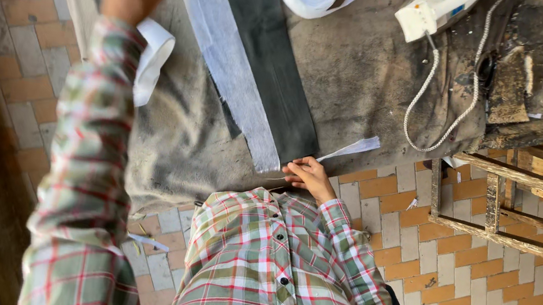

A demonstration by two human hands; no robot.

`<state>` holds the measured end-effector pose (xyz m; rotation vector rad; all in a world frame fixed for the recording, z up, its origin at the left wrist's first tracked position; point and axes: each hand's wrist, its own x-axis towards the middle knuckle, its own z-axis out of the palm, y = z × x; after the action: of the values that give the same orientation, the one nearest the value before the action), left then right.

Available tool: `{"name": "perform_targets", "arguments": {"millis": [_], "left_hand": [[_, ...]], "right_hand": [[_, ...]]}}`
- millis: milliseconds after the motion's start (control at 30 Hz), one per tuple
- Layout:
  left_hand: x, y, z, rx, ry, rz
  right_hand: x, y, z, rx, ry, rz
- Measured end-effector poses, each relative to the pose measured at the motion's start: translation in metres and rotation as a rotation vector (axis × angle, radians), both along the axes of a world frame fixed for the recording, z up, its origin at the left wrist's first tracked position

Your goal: The person irons a strip of white fusible interfacing onto a dark fabric panel on a padded ironing table, pressing along its length with a clothes iron. They reposition the fabric, unroll more interfacing, trim it with scissors, and press the fused strip flat.

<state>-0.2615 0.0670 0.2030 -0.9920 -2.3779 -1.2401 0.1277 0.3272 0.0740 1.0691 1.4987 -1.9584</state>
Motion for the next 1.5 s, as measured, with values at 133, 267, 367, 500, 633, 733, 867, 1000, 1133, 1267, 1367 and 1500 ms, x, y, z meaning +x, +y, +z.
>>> {"name": "perform_targets", "arguments": {"millis": [133, 267, 367, 500, 633, 733, 867, 1000, 1133, 1267, 1367, 1500], "left_hand": [[0.104, 0.007, -0.090, 0.089, -0.585, -0.115], [0.205, 0.004, -0.138, -0.434, -0.542, 0.122], [0.242, 0.008, -0.134, -0.440, -0.445, 0.203], [0.260, 0.012, -0.131, -0.444, -0.243, 0.257], [0.290, 0.028, -0.147, -0.508, -0.289, 0.123], [0.316, 0.052, -0.161, -0.522, -0.416, -0.117], [0.336, 0.077, -0.177, -0.491, -0.444, -0.287], [0.340, 0.083, -0.182, -0.572, -0.469, -0.346], [0.345, 0.087, -0.175, -0.494, -0.497, -0.367], [0.347, 0.101, -0.166, -0.410, -0.548, -0.436], [0.343, 0.119, -0.156, -0.394, -0.598, -0.605], [0.339, 0.129, -0.130, -0.053, -0.951, -0.770]], "right_hand": [[0.009, 0.010, -0.007, 0.060, -0.025, 0.090], [0.002, 0.017, 0.001, 0.735, 0.235, 0.331], [-0.007, 0.024, 0.016, 0.910, 0.500, 0.615], [-0.009, 0.043, 0.026, 0.903, 0.532, 0.865], [0.004, 0.083, 0.016, 1.028, 0.526, 0.814], [0.012, 0.105, 0.003, 1.033, 0.518, 0.746], [0.016, 0.112, -0.001, 1.039, 0.346, 0.865], [0.017, 0.107, 0.010, 1.126, 0.568, 0.872], [0.020, 0.110, 0.035, 1.181, 0.759, 0.938], [0.021, 0.125, 0.076, 0.950, 0.306, 1.113], [0.019, 0.127, 0.105, 0.685, 0.107, 1.132], [0.017, 0.100, 0.119, 0.631, 0.246, 0.865]]}}
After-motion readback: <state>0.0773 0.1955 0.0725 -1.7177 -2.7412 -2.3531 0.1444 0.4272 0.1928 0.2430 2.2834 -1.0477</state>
